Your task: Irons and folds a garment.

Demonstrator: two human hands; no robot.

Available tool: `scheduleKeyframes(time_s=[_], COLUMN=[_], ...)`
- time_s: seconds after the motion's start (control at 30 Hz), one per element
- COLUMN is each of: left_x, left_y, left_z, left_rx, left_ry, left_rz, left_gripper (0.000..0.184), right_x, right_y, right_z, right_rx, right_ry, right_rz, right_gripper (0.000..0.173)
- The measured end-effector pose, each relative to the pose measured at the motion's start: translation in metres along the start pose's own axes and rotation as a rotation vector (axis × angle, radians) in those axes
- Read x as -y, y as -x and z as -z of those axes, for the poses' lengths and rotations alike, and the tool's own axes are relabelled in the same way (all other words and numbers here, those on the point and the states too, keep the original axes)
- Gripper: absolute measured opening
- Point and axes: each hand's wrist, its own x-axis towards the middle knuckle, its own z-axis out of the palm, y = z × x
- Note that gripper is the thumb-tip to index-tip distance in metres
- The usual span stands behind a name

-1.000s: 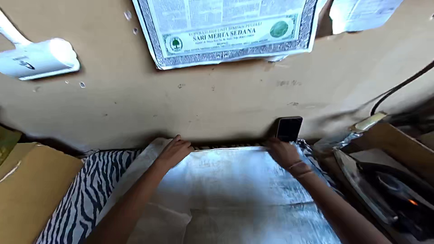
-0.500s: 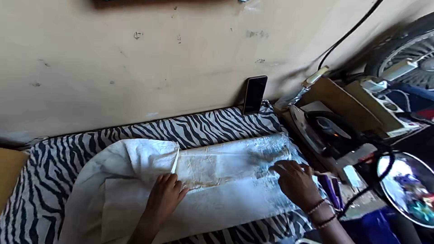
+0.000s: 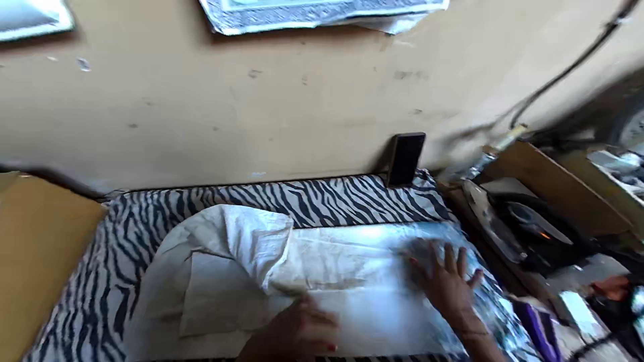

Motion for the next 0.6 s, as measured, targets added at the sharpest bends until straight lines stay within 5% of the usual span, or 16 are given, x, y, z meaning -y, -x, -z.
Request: scheduleKeyframes(time_s=[0.1,0.17,0.23,0.3,0.43,0.6], left_x=[0.006,0.04,0.088,0.117,0.148,0.176], left_y=[0.061,0.107,0.15,0.176,0.168,0.144], left_z=[0.096,0.173,0.226,0.249,0.262,0.27], left_rx=[-0.383,-0.631,-0.611,-0.579,-0.457,-0.33], left_ry=[-0.016,-0.231,-0.241,-0.056,0.181,0.055], left_rz=[0.191,0.536,0.933,1.18,0.976,0.778], left_gripper=[0.035,0.041,0.051,0.056,0.048,0.029], right_x=[0.07,0.131,0.187,0.233,0.28,0.296], right_y=[-0.005,-0.006,-0.015,-0.024,-0.025,-0.002], right_z=[0.007,-0.006,-0.032,-0.062,-0.075,-0.029], right_rx=[0.135,0.569,0.93,0.969,0.738,0.451], right_ry=[-0.413,-0.824,-1.084,-1.135,-1.047,-0.827], right_rz=[0.124,-0.047,-0.302,-0.399,-0.149,0.612], right_gripper=[0.04,0.043,0.055,0.056,0.036,0.037])
